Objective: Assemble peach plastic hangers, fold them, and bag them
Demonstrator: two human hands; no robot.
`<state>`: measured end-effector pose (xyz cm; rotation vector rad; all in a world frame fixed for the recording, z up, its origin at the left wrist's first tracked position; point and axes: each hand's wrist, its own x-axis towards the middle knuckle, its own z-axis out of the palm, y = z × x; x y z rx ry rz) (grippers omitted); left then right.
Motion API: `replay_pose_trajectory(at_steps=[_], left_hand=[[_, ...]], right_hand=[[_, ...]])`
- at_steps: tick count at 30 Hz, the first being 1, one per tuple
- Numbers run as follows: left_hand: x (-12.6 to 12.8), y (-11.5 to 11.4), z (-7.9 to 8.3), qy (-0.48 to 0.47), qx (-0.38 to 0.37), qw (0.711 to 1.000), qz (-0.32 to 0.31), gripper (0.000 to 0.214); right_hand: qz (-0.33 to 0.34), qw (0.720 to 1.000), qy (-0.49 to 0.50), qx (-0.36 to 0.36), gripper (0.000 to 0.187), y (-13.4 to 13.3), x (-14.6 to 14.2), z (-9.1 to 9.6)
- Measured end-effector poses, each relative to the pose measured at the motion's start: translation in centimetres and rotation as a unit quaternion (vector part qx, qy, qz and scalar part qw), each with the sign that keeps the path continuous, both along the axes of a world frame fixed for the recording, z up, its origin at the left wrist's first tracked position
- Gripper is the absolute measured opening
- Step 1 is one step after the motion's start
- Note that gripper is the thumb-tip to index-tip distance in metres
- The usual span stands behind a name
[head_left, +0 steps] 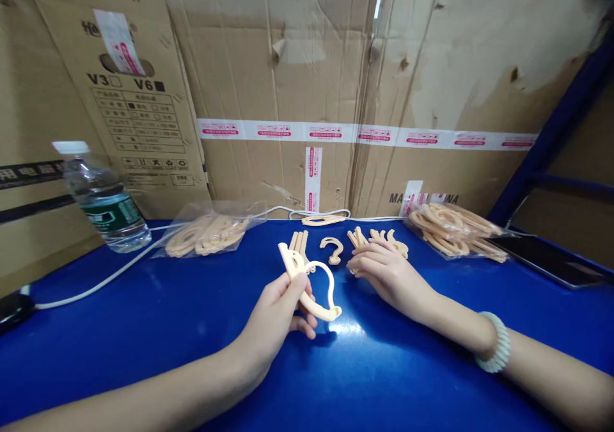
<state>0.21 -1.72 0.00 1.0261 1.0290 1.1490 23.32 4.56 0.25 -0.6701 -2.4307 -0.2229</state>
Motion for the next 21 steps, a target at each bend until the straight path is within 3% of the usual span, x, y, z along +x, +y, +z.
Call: replay_pose_trajectory(at_steps=[11, 21], left_hand=[[0.1, 0.1, 0.0, 0.009, -0.001, 1.000, -0.010, 0.041], [0.0, -0.1, 0.6, 0.023, -0.010, 0.999, -0.042, 0.036]], right_hand=[[-0.034, 0.997, -0.014, -0.064, 0.020, 1.5, 0.3, -0.8], [-0.059, 0.996, -0.024, -0.064, 0.023, -0.1, 0.3, -0.3]])
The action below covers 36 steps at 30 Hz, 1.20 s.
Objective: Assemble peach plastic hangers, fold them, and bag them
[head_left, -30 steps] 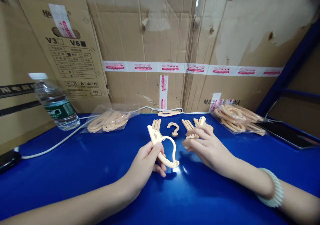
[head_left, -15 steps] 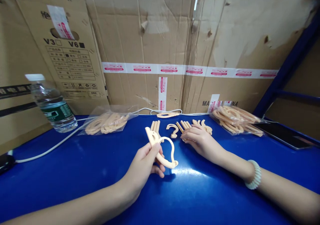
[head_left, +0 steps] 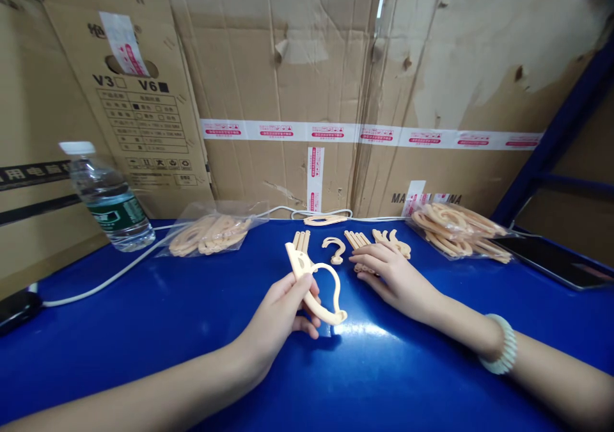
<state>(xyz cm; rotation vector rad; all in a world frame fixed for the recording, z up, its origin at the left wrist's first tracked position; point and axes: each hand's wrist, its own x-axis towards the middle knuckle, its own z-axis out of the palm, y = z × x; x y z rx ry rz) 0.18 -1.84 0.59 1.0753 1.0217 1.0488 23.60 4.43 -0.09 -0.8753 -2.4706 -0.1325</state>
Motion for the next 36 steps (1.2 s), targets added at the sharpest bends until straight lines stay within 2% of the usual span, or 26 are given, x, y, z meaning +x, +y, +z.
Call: replay_pose_trajectory(at_steps=[5, 10, 14, 18, 23, 28, 36], left_hand=[[0.2, -0.3, 0.5, 0.017, 0.012, 0.999, -0.032, 0.038], [-0.1, -0.4, 0.6, 0.041, 0.041, 0.996, -0.062, 0.041], [-0.6, 0.0, 0.4, 0.065, 0.071, 0.993, -0.066, 0.040], [-1.2, 0.7, 0.4, 0.082, 0.093, 0.991, -0.044, 0.039], [-1.3, 1.1, 0.0, 0.098, 0.101, 0.989, -0.039, 0.034], [-1.3, 1.1, -0.1, 0.112, 0.124, 0.985, -0.034, 0.026], [-1.4, 1.2, -0.1, 0.140, 0.160, 0.977, -0.013, 0.027]], right_hand=[[0.049, 0.998, 0.027, 0.012, 0.038, -3.2, -1.2, 1.0], [0.092, 0.995, -0.024, 0.043, 0.040, -5.6, -2.6, 1.5], [0.096, 0.994, -0.032, 0.043, 0.041, -5.6, -2.6, 1.5], [0.074, 0.997, -0.016, 0.009, 0.040, -5.4, -2.1, 1.1], [0.067, 0.996, -0.043, -0.030, 0.040, -5.5, -2.2, 0.8], [0.063, 0.996, -0.058, -0.008, 0.037, -5.5, -2.3, 1.0], [0.078, 0.993, -0.084, 0.013, 0.038, -5.3, -2.3, 1.2]])
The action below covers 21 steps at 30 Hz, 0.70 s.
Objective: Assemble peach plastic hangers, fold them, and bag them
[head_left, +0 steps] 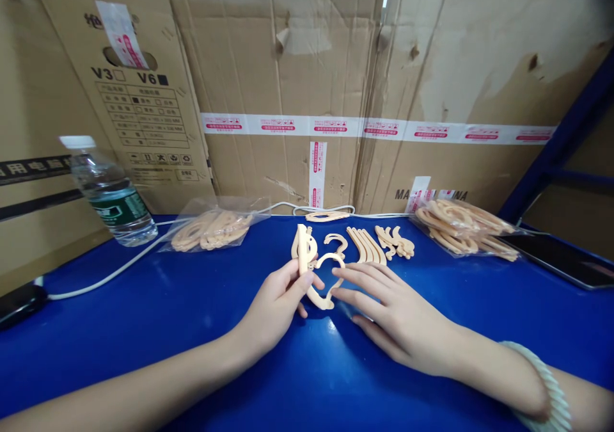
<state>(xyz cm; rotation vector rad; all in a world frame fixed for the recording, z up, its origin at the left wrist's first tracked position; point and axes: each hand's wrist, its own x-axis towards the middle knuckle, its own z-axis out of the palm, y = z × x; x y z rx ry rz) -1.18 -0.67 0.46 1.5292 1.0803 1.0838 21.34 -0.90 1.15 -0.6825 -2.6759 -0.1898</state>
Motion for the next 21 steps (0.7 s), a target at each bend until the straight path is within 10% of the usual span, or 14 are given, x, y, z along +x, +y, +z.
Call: replay_pose_trajectory(at_steps=[14, 21], left_hand=[[-0.2, -0.1, 0.8, 0.018, 0.059, 0.997, 0.045, 0.023], [-0.2, -0.5, 1.0, 0.093, 0.144, 0.984, 0.041, 0.023]], right_hand=[[0.024, 0.997, -0.024, -0.075, 0.034, -0.1, 0.1, 0.1], [0.023, 0.981, 0.155, -0.113, 0.034, -0.4, 0.1, 0.4]])
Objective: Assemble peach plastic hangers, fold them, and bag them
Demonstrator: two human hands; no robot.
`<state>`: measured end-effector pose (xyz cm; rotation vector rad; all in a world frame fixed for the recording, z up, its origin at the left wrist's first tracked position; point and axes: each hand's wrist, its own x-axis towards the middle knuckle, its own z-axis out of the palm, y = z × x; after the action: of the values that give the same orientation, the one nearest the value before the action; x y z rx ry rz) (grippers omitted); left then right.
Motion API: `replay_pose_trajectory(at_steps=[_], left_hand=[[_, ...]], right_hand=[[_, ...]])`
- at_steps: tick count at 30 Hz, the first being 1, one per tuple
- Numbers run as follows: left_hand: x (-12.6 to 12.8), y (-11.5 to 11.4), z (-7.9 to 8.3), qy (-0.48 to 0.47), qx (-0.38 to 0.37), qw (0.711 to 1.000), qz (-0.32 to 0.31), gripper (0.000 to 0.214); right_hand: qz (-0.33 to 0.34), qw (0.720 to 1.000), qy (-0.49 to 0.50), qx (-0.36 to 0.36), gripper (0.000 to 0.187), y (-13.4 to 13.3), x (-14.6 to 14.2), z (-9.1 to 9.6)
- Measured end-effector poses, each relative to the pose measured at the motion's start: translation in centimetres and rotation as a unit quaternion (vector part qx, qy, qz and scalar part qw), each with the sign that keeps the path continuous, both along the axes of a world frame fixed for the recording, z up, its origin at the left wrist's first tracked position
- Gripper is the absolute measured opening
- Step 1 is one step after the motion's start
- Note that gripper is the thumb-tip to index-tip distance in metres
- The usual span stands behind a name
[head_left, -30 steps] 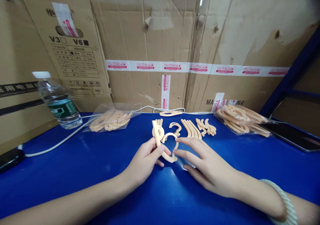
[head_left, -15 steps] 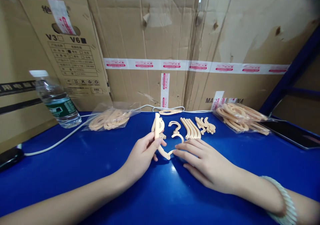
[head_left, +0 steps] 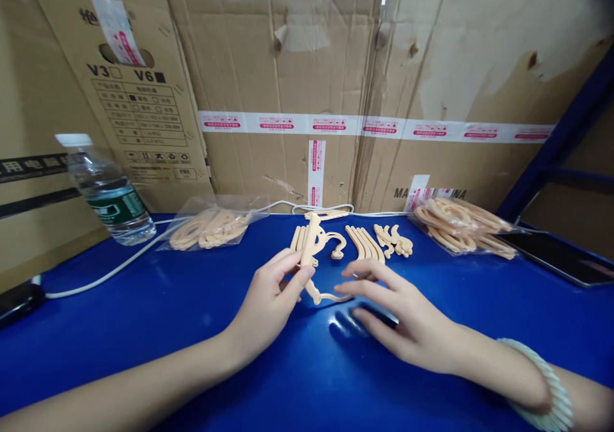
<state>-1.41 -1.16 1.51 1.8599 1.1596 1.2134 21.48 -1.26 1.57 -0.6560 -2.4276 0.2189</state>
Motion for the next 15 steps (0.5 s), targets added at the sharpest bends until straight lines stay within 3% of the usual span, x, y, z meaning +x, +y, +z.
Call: replay_pose_trajectory(at_steps=[4, 8, 15], left_hand=[[0.00, -0.31, 0.11, 0.055, 0.055, 0.997, -0.027, 0.020], [-0.02, -0.50, -0.10, 0.092, 0.098, 0.989, -0.068, 0.020], [0.10, -0.53, -0.06, 0.092, 0.088, 0.991, -0.034, 0.022]], right_hand=[[-0.027, 0.995, 0.069, -0.072, 0.037, 0.05, 0.20, 0.44], [0.004, 0.980, 0.100, -0.174, 0.038, 0.31, 0.52, 0.45], [0.023, 0.941, 0.183, -0.284, 0.029, 0.64, 0.50, 0.49]])
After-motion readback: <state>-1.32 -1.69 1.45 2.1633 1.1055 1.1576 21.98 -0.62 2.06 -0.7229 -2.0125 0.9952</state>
